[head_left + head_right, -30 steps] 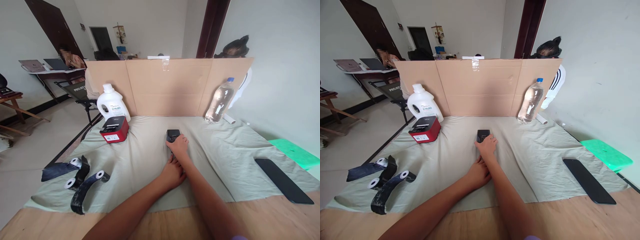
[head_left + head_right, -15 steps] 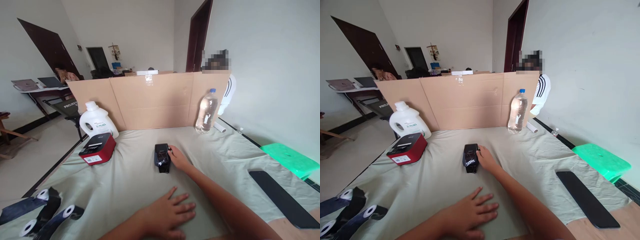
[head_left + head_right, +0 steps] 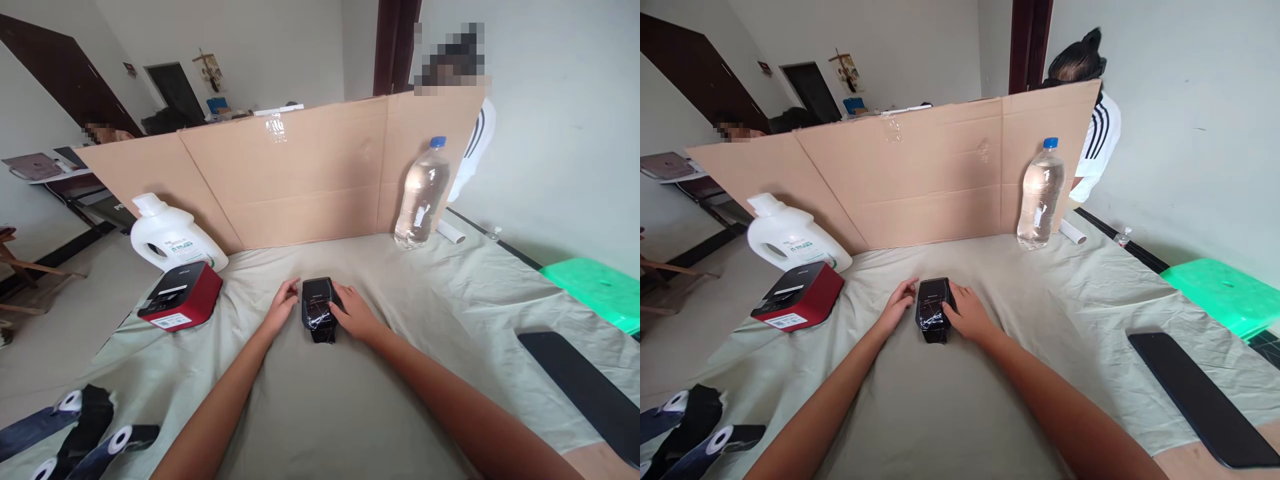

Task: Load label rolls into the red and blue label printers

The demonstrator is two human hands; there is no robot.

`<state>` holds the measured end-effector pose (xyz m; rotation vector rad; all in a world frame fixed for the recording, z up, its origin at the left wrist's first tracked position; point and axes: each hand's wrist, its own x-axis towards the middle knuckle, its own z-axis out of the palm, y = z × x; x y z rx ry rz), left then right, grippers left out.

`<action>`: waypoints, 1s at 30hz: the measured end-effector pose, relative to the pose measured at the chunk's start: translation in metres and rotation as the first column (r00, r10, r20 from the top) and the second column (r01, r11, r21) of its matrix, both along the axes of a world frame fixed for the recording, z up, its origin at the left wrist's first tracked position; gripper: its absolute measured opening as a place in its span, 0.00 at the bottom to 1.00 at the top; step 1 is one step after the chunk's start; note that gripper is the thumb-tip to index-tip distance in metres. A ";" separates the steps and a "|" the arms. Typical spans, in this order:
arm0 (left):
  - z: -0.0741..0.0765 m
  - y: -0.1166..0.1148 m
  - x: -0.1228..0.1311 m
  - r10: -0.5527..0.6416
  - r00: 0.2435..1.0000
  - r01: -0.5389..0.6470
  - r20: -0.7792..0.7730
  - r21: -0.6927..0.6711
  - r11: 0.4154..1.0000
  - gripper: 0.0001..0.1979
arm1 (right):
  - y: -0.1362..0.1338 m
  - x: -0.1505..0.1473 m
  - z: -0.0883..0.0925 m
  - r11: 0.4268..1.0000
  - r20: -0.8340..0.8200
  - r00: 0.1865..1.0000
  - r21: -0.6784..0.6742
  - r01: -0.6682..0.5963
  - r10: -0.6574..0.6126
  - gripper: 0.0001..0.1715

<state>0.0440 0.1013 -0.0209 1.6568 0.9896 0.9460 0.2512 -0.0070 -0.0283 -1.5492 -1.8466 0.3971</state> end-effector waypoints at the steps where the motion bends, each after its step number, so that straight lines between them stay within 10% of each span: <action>1: -0.007 0.000 -0.002 -0.035 0.999 0.035 0.003 0.017 0.999 0.26 | -0.001 0.000 0.001 1.000 0.002 1.000 -0.002 -0.008 0.008 0.31; 6: -0.018 -0.001 -0.005 -0.124 0.990 0.123 -0.061 -0.019 0.992 0.31 | -0.003 -0.001 0.004 0.994 -0.035 0.999 -0.109 0.031 -0.035 0.37; 30: 0.019 0.001 -0.003 -0.113 0.991 0.081 -0.073 -0.350 0.933 0.35 | -0.002 -0.002 0.005 0.980 -0.082 0.994 -0.189 0.062 -0.078 0.39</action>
